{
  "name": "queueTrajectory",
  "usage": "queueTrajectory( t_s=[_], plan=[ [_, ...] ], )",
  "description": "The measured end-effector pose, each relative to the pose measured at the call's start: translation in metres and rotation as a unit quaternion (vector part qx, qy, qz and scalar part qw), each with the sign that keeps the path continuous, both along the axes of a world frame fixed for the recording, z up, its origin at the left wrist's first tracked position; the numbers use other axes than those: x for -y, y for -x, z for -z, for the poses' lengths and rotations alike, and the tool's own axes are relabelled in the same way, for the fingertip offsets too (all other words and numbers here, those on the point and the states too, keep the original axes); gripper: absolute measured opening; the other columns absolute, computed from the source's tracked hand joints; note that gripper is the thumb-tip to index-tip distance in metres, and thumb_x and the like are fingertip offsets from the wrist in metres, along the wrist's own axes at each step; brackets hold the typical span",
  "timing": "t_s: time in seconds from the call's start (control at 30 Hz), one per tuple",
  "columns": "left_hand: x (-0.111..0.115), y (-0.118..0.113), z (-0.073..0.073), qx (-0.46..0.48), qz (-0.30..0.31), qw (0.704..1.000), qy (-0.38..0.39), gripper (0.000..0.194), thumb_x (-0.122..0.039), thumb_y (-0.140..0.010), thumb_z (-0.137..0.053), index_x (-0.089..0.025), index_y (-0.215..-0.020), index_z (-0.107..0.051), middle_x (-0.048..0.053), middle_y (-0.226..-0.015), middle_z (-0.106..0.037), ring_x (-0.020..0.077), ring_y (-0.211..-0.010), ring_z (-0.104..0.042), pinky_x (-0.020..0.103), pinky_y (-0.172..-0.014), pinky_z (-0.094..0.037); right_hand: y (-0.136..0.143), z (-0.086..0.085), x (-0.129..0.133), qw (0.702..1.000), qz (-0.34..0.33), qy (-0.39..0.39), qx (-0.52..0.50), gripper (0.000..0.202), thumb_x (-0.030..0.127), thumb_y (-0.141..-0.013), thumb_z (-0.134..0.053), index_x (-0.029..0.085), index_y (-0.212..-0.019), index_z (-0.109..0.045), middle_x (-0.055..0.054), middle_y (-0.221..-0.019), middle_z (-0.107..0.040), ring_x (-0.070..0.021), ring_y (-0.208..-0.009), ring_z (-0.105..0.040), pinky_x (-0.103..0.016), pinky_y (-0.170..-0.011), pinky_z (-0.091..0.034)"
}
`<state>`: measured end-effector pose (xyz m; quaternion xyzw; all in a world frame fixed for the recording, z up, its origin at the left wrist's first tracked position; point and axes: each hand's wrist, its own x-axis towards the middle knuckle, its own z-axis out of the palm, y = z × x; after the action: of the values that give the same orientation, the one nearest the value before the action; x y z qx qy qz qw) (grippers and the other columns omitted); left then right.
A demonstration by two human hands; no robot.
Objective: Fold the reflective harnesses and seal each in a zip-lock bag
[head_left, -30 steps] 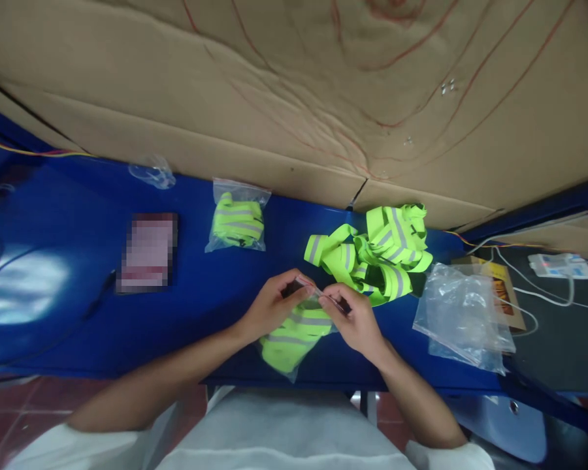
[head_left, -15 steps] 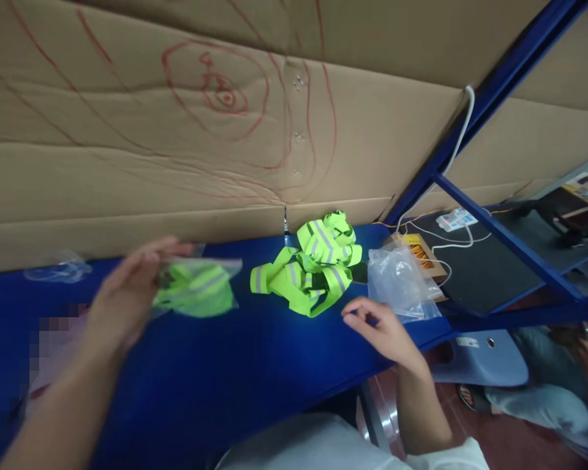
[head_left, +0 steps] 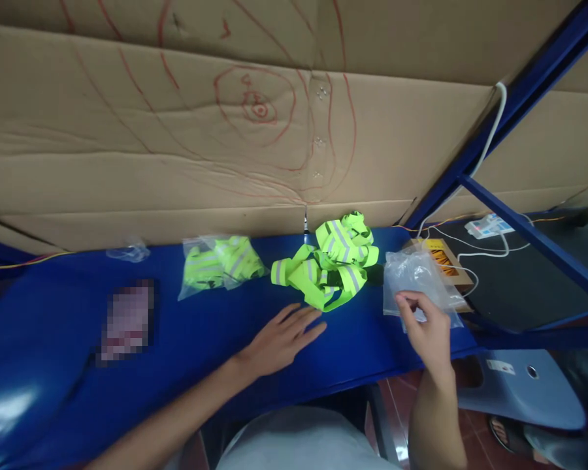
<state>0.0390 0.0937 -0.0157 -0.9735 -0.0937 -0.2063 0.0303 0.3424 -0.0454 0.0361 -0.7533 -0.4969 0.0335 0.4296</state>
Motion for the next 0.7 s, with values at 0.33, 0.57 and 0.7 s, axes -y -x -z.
queueTrajectory(
  t_s=[0.33,0.57,0.7],
  plan=[
    [-0.084,-0.035,-0.062,-0.063,-0.151,0.964,0.209,0.023,-0.014,-0.094,-0.051,-0.021,-0.108,-0.067,0.005,-0.099,-0.076,0.0215,-0.090,-0.074,0.031,-0.080,-0.054,0.011,0.003,-0.048,0.975,-0.161,-0.067,0.134,0.035,0.033,-0.099,-0.064,0.026,-0.133,-0.059,-0.010,-0.133,-0.067,-0.0278,-0.129,-0.060,-0.049,-0.111,-0.043],
    [-0.072,-0.036,-0.127,0.372,-0.065,0.746,0.548,0.013,-0.035,-0.099,-0.054,-0.023,-0.097,-0.056,-0.005,-0.068,-0.063,0.0117,-0.049,-0.061,0.021,-0.049,-0.048,0.025,0.022,-0.093,0.959,-0.265,0.060,0.084,0.095,0.052,-0.092,-0.070,0.028,-0.166,-0.017,-0.014,-0.168,-0.031,-0.0329,-0.156,-0.030,-0.056,-0.125,-0.031],
    [-0.060,-0.031,-0.144,0.504,-0.043,0.587,0.632,0.019,-0.036,-0.089,-0.070,-0.025,-0.094,-0.055,-0.008,-0.063,-0.058,0.0089,-0.039,-0.054,0.019,-0.041,-0.044,0.048,-0.020,-0.129,0.902,-0.420,0.100,0.016,0.098,0.053,-0.086,-0.077,0.029,-0.164,-0.024,-0.012,-0.166,-0.037,-0.0296,-0.152,-0.039,-0.049,-0.125,-0.034]
  ],
)
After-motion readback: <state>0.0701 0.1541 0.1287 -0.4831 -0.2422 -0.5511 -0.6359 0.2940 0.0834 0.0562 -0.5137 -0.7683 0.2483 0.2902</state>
